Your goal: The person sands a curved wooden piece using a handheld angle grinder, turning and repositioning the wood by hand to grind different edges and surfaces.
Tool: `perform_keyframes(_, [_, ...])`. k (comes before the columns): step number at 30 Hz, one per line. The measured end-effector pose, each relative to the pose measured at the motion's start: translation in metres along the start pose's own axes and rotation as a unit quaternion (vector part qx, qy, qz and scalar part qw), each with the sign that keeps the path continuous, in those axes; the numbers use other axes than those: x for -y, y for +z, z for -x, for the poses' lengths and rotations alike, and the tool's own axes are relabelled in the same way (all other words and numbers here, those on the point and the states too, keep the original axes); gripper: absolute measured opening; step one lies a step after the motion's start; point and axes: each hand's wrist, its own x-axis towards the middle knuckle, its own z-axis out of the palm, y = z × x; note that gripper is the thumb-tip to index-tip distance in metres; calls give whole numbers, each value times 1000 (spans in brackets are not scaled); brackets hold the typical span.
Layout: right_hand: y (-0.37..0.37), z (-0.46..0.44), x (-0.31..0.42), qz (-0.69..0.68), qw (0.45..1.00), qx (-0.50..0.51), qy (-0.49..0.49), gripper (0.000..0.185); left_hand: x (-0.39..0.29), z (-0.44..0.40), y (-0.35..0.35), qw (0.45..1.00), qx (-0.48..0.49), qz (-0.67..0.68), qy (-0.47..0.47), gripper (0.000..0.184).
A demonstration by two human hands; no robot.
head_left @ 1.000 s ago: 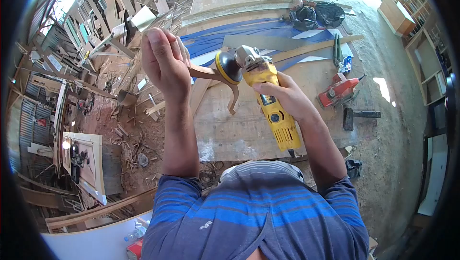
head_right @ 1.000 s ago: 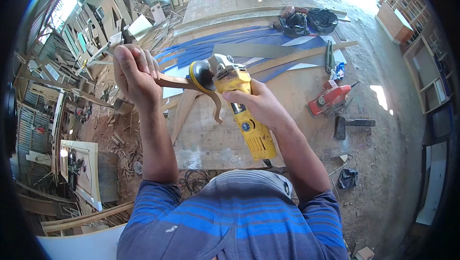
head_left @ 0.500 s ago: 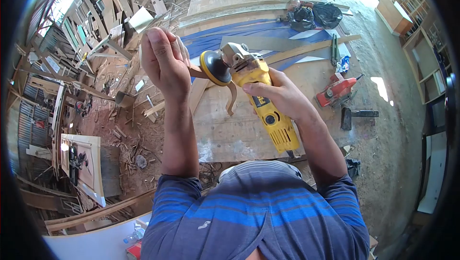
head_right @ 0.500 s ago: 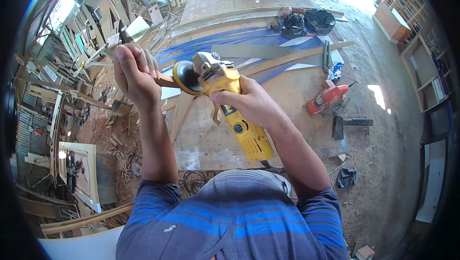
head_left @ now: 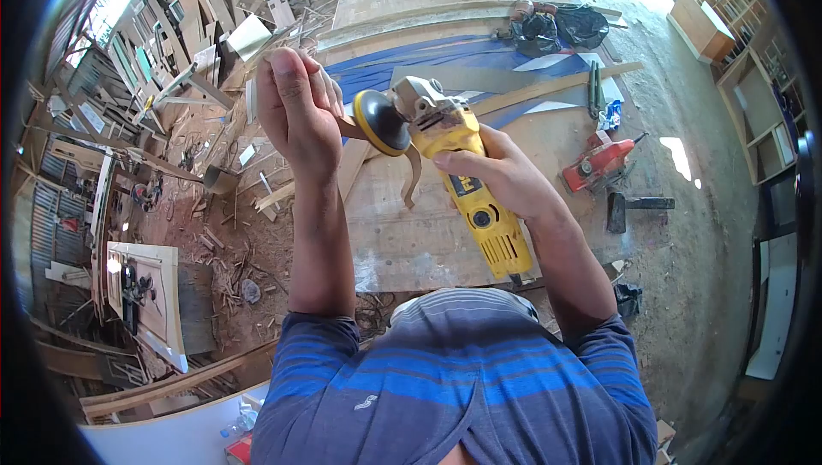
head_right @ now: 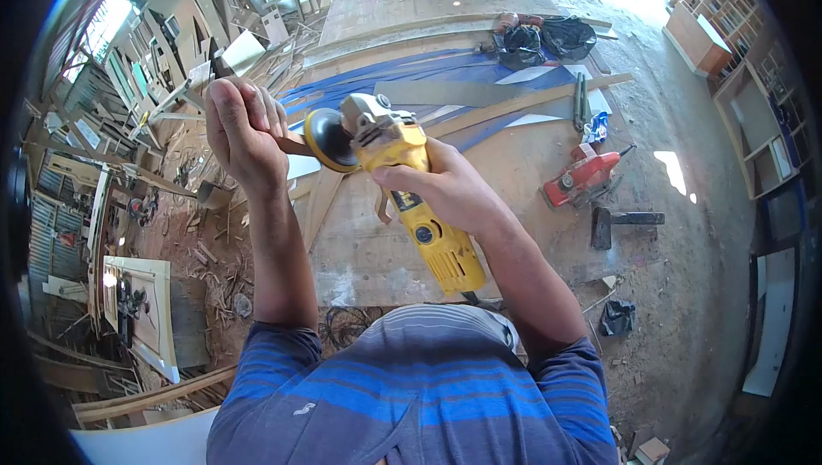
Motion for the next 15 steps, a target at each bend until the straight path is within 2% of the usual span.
perform_keyframes(4, [5,1,9,-11,1000,5,-2,40,2,0,1,1000,-10,0,9,37])
perform_keyframes(8, [-5,-5,-14,23,999,-19,12,43,-2,-2,-4,1000,-23,-7,-4,38])
perform_keyframes(12, [-15,-5,-24,50,995,-62,66,45,-3,-2,-9,1000,1,1,-2,38])
perform_keyframes(15, [-20,-5,-25,51,995,-61,64,45,-3,-2,-6,1000,16,11,-2,38])
